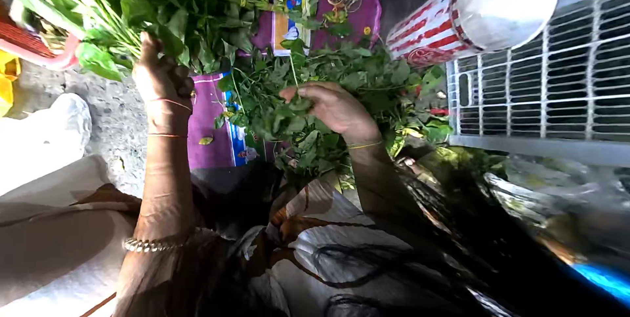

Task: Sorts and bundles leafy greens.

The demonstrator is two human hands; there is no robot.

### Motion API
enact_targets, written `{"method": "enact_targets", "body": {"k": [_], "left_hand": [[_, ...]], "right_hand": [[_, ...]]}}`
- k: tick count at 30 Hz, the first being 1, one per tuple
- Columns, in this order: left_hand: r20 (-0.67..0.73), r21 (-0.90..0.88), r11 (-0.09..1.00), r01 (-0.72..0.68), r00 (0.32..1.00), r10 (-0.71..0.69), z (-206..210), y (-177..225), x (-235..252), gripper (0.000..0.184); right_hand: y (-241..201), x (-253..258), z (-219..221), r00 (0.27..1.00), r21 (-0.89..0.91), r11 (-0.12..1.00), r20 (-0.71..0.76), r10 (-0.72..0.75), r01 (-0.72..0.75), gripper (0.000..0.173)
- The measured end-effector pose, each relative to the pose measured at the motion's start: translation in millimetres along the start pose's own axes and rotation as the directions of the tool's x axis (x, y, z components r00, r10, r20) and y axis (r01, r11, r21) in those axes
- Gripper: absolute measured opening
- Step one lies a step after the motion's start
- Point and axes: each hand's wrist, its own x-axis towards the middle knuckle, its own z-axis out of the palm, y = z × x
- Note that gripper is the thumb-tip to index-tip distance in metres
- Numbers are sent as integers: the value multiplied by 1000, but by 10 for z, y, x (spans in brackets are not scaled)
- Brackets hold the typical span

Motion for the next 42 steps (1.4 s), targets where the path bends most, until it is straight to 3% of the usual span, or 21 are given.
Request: {"method": "enact_targets", "body": {"k": [7,9,11,12,14,17,20,23,25,27,30,32,35,39,42], "left_hand": [[52,-8,1000,-10,999,10,62,-18,20,32],[74,-5,1000,-6,997,6,114,-27,11,31],[99,4,1000,-2,995,1,150,-41,-5,30],[112,11,1000,-2,994,1,156,-51,-11,29],[148,21,1000,-2,989,-1,156,-69,-14,29],[187,33,999,-7,982,1,153,-112,-38,32],[246,60,998,-9,969,-6,264,-173,-138,29],[391,135,990,-35,920,-21,411,-312,-275,22],[524,260,964,-49,846,-98,460,-421,-323,14],[623,447,890,-87,744,-240,483,-490,-358,24],[640,645,740,-194,666,-383,407,-556,-473,19],[644,660,723,-204,649,-405,418,-629,-517,18],[588,608,794,18,662,-465,550,-705,-595,17],[544,495,817,295,629,-556,533,-733,-618,26],[566,429,811,398,581,-585,525,-721,-597,28]], "right_hand": [[-185,41,21,998,347,937,-35,56,-41,44],[-184,41,5,995,251,967,-75,71,-50,42],[-128,59,-10,980,42,989,-130,148,-144,31],[-91,65,-16,975,28,984,-132,181,-179,29],[-84,50,-21,969,181,962,-100,226,-206,32],[-112,31,-8,967,494,842,-6,255,-219,46],[-130,44,-6,979,594,778,109,175,-205,49],[-268,-16,47,976,442,871,112,184,-215,41],[-427,-94,109,976,307,927,33,213,-213,33],[-585,-156,105,977,160,968,-54,204,-193,30],[-726,-192,-32,968,91,974,-124,219,-208,25],[-764,-256,-118,962,76,968,-118,248,-240,29],[-729,-415,-234,955,-129,968,-231,183,-217,42],[-450,-680,-585,845,-392,862,-529,73,-321,48],[-71,-818,-641,784,-485,853,-600,-162,-195,28]]}}
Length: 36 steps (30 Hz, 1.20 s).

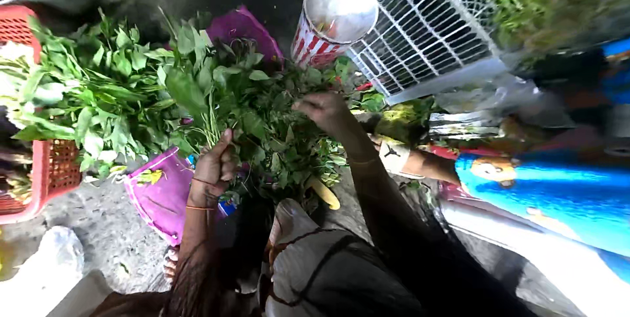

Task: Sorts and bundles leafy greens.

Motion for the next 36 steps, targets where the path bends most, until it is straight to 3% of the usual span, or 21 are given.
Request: {"method": "enact_targets", "body": {"k": [1,2,4,6,8,11,17,22,25,27,29,31,34,36], "left_hand": [[16,-33,999,10,1000,-10,1,4,1,31],[34,-58,998,20,999,-18,7,4,-3,34],[47,-88,996,35,998,-31,48,5,-26,37],[50,-109,993,42,998,-37,98,4,-37,36],[62,-112,991,70,996,-63,142,-11,-43,44],[62,-95,992,79,995,-74,166,-56,-36,47],[-209,227,966,-128,962,176,136,-175,18,19],[-240,212,946,-244,926,292,-108,-172,61,21],[-318,110,962,-251,908,273,-222,-88,66,25],[-307,17,957,-290,909,281,-351,-14,55,32],[-294,-55,938,-341,904,312,-473,61,29,39],[-290,-132,914,-384,897,335,-569,131,-13,43],[-153,-321,863,-391,920,360,-645,214,-99,44],[7,-486,799,-354,913,409,-640,273,-158,40]], "right_hand": [[25,-95,48,996,12,996,-29,-83,84,16],[-3,-204,96,989,39,988,-26,-147,148,16],[-140,-353,206,976,162,963,6,-219,215,36],[-296,-365,383,973,427,885,47,-228,187,37],[-443,-372,588,973,645,748,30,-229,156,27],[-587,-361,793,984,714,683,-47,-173,155,19],[-744,-214,979,948,306,906,-216,-234,293,22],[-892,-96,1216,951,174,937,-113,-288,304,19],[-906,-8,1292,910,62,912,65,-409,405,21],[-786,118,1262,905,66,917,147,-400,394,26],[-611,365,1171,951,-64,954,117,-284,293,23],[-324,738,1172,964,-281,923,34,-264,263,23],[93,1243,1206,941,-480,814,90,-326,328,29],[203,1375,1180,932,-508,784,137,-336,357,27]]}}
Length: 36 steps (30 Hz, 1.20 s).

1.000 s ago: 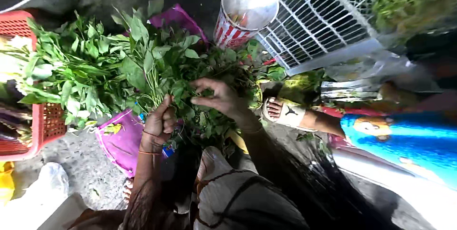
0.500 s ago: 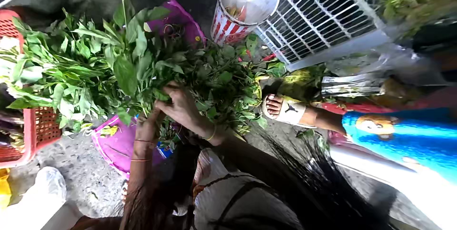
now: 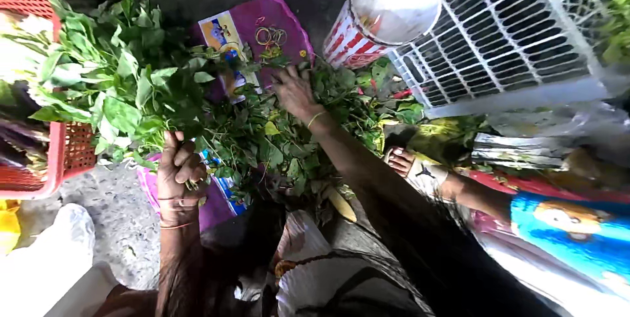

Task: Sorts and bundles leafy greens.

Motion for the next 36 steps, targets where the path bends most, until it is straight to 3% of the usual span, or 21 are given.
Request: {"method": "enact_targets", "body": {"k": [2,5,8,12,15,17,20,23,28,31,33,36], "left_hand": [[93,-38,999,-16,995,20,58,44,0,36],[0,309,945,-105,994,110,235,25,26,31],[-76,644,756,-113,975,210,420,-72,58,23],[7,864,482,-144,962,275,555,-235,187,16],[74,979,173,-105,981,180,613,-353,107,28],[100,993,51,-106,989,112,581,-466,3,31],[117,983,148,-112,993,-24,529,-596,-80,23],[33,963,269,-13,997,-69,490,-669,-108,26],[-130,651,701,292,952,-276,502,-593,-86,27],[-122,405,843,354,935,-334,461,-572,-65,32],[-99,288,877,384,923,-371,425,-582,-50,36],[-85,209,891,403,915,-394,397,-606,-49,37]], "right_hand": [[-27,-61,-127,999,74,997,-52,5,-1,25],[-201,-331,-546,992,230,973,-127,0,29,23],[-285,-607,-907,994,429,898,-93,-57,92,25],[-363,-808,-1126,967,354,900,-99,-235,255,21],[-535,-883,-1255,943,315,889,-102,-317,332,22],[-616,-886,-1288,933,315,878,-115,-342,360,22],[-649,-896,-1376,956,298,909,-48,-289,290,19],[-519,-908,-1449,995,227,971,38,-87,77,21],[-72,-1121,-1455,943,107,942,137,302,-317,31],[65,-1398,-1188,957,109,951,56,284,-289,59],[-54,-1624,-1050,972,204,967,-145,186,-155,46],[-365,-1770,-1014,957,449,891,-225,182,-64,19]]}}
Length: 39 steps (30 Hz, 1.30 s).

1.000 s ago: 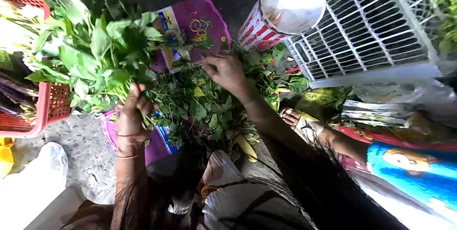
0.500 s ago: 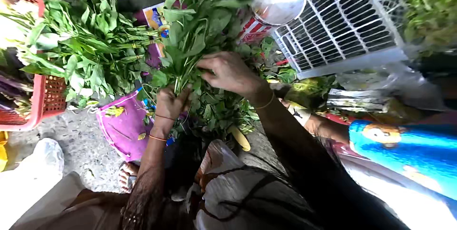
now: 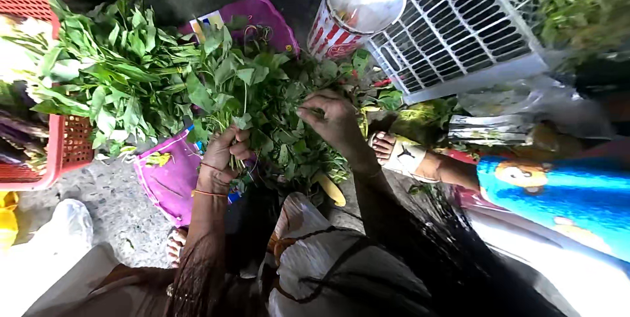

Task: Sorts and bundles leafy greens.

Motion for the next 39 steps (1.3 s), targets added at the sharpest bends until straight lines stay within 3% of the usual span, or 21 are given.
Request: {"method": "enact_targets", "body": {"k": [4,8,10,13,16,20,23,26,28,29,32,35,39], "left_hand": [[5,1,1000,-7,1000,7,54,-48,4,27],[-42,128,990,-66,997,71,139,-103,1,23],[-77,226,968,-106,989,127,172,-147,-3,24],[-79,389,907,-162,975,208,183,-196,-9,20],[-82,509,844,-171,966,245,179,-198,-60,14],[-66,470,872,-134,980,186,218,-117,-116,13],[-50,433,896,-104,989,139,185,-98,-95,12],[-36,392,916,-82,994,104,191,-77,-92,18],[0,352,932,-81,996,87,188,-67,-95,19],[4,336,938,-85,996,89,196,-60,-91,17],[-21,336,936,-109,992,123,214,-56,-86,13],[-62,395,906,-155,979,195,203,-72,-88,8],[-69,438,872,-218,959,274,211,-89,-76,6]], "right_hand": [[-371,-38,243,992,439,890,31,119,-121,22],[-588,-4,446,996,576,816,-38,83,-46,21],[-659,-10,490,997,587,809,-23,72,-45,29],[-704,30,518,995,466,881,-13,103,-85,35],[-656,178,487,994,262,962,-51,99,-83,19],[-497,312,326,992,-71,997,-127,21,-30,18],[-345,387,179,979,-176,975,-173,105,-136,26],[-279,426,-34,955,-327,900,-19,297,-286,33],[-232,374,-97,923,-400,867,111,369,-299,49],[-213,292,-93,935,-394,880,118,335,-265,49],[-226,54,-28,999,-336,941,-16,41,-44,45],[-436,24,-41,999,-151,988,-40,-18,12,15],[-803,102,139,979,202,973,-190,-77,116,34]]}}
